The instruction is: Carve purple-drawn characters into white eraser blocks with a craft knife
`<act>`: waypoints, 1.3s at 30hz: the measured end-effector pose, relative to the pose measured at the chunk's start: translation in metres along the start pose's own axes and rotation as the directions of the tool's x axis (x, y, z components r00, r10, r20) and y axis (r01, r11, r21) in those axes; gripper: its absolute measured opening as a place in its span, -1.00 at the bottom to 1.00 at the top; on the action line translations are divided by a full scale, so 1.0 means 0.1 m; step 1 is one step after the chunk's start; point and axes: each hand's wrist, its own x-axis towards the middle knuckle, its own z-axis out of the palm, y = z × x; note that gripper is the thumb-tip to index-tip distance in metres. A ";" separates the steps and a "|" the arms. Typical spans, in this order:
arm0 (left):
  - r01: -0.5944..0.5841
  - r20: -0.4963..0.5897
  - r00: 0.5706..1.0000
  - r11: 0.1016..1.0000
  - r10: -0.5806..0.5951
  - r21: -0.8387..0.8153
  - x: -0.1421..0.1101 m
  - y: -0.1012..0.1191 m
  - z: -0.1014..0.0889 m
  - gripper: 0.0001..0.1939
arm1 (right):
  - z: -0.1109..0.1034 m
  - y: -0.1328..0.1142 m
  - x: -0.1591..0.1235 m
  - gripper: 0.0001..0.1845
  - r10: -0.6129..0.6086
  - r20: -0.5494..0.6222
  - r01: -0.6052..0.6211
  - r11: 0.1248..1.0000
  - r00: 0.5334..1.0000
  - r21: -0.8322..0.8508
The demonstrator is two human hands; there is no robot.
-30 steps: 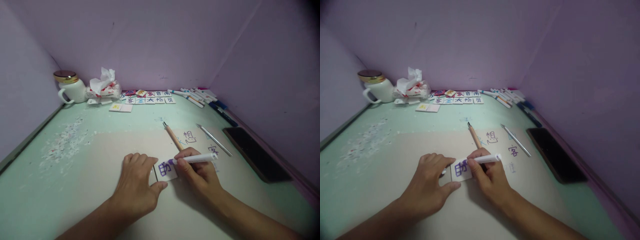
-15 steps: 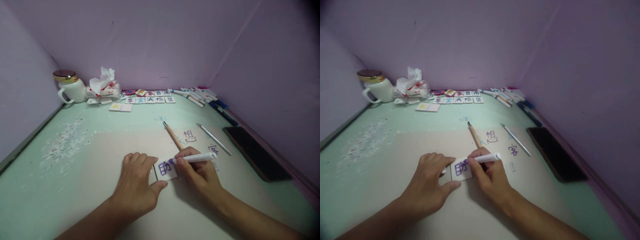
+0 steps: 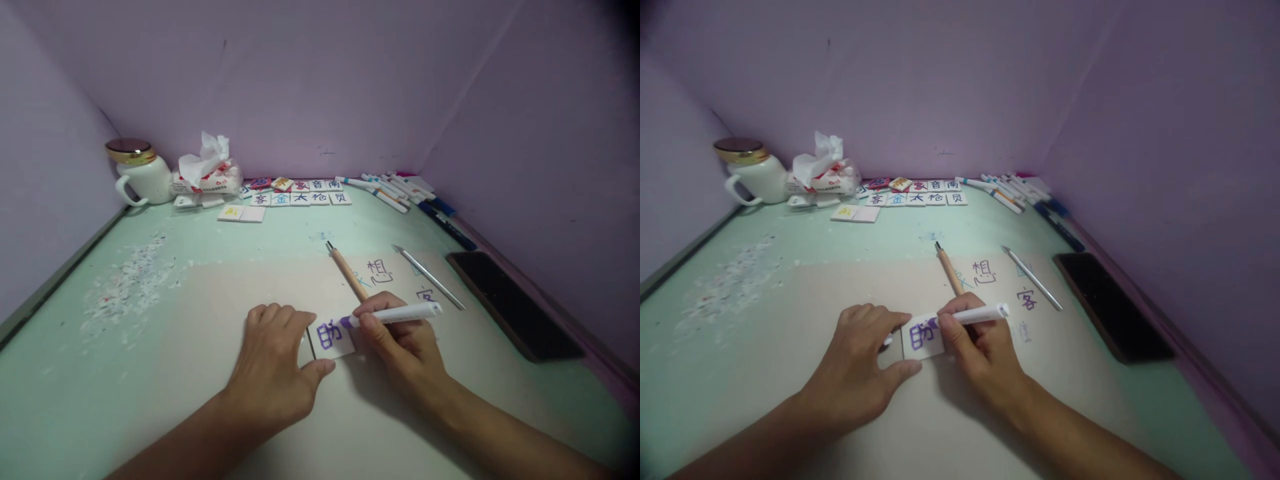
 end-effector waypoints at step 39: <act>-0.005 0.001 1.000 1.000 0.005 -0.002 0.01 0.00 0.00 -0.64 | -0.02 -0.03 -0.06 -0.81 -0.009 0.111 0.012 0.999 0.994 -0.031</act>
